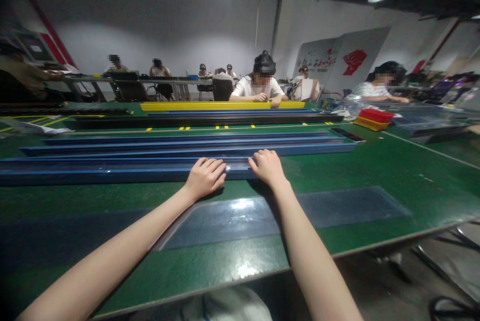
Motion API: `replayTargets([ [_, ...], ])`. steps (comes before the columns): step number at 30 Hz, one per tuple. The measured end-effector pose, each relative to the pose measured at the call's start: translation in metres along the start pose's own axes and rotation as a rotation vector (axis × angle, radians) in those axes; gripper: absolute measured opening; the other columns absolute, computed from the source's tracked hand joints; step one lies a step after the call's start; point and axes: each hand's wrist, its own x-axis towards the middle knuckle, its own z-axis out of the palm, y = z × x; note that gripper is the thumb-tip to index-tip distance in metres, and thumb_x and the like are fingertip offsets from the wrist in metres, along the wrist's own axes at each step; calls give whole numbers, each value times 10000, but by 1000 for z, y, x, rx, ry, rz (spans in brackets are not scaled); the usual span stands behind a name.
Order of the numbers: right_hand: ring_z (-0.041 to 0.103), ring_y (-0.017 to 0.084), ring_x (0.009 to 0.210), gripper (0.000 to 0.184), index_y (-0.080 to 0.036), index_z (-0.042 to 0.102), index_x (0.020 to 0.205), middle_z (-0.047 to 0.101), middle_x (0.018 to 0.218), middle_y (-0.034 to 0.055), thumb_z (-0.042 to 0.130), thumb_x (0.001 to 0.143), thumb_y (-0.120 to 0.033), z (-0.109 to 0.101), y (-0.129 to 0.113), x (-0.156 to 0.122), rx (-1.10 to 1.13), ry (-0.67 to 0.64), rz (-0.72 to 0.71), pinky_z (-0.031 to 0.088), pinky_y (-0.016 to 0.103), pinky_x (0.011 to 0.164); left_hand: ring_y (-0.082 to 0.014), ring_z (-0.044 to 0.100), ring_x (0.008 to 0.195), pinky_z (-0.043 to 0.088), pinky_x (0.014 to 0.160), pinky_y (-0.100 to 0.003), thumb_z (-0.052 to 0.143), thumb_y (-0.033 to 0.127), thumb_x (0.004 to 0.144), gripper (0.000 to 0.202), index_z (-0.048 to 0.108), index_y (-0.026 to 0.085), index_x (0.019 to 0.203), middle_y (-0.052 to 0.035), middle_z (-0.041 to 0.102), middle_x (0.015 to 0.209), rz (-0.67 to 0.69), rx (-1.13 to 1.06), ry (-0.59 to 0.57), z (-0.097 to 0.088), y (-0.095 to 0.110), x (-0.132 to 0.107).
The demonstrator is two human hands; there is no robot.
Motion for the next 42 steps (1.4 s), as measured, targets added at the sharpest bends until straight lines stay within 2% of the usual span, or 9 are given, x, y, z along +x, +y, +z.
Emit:
replayTargets([
  [7,546,168,872,317,-177,659,844,663,877,57,388,892,-334,0,-12,0,81,31,-167,290,270,759,-212,578,879,377,782,-371,398,313,867,287,624,160,955,-80,657,988,27,5,21,0,0,0],
  [12,563,171,879,335,-178,655,837,673,893,49,365,899,-335,-1,-2,-1,34,48,-62,281,278,749,-208,579,856,377,777,-370,405,309,862,279,625,147,919,-83,662,956,16,-4,36,-1,0,1],
  [17,581,174,815,330,-180,641,800,675,848,56,355,891,-315,2,9,-1,-53,61,89,273,287,693,-212,576,828,375,781,-381,419,325,848,278,619,143,787,-79,664,907,-41,16,68,-1,1,0],
  [21,582,179,801,363,-178,636,741,673,817,60,354,889,-351,2,8,-1,-67,44,111,272,288,673,-218,567,826,352,834,-413,431,351,832,281,607,154,736,-81,663,882,-87,26,82,-1,1,-1],
  [24,576,184,812,372,-172,637,741,668,817,67,355,890,-363,2,5,-1,-57,49,102,278,288,673,-220,565,831,337,858,-425,437,356,826,270,614,156,780,-80,662,878,-92,19,79,-1,1,-1],
  [27,565,186,828,373,-168,643,769,665,822,70,350,896,-361,1,1,0,-26,42,64,287,287,690,-225,564,849,333,864,-428,433,352,827,277,621,155,871,-82,660,900,-76,8,69,-1,1,-1],
  [34,526,189,899,337,-174,651,890,656,940,65,385,894,-381,6,-15,1,77,43,-160,305,280,749,-231,570,857,317,898,-450,432,371,819,312,630,154,923,-86,661,935,-20,-6,65,-3,0,0],
  [39,522,179,935,338,-178,649,914,651,1003,62,372,904,-371,9,-14,2,122,48,-196,308,272,776,-212,576,892,338,911,-414,411,351,834,324,625,154,977,-85,661,969,104,-48,57,-2,-1,0],
  [42,526,173,942,349,-180,649,913,653,1004,58,355,910,-368,8,-8,2,124,47,-173,303,273,784,-212,575,922,345,911,-403,409,346,837,326,622,143,979,-90,660,985,116,-68,69,-1,-1,0],
])
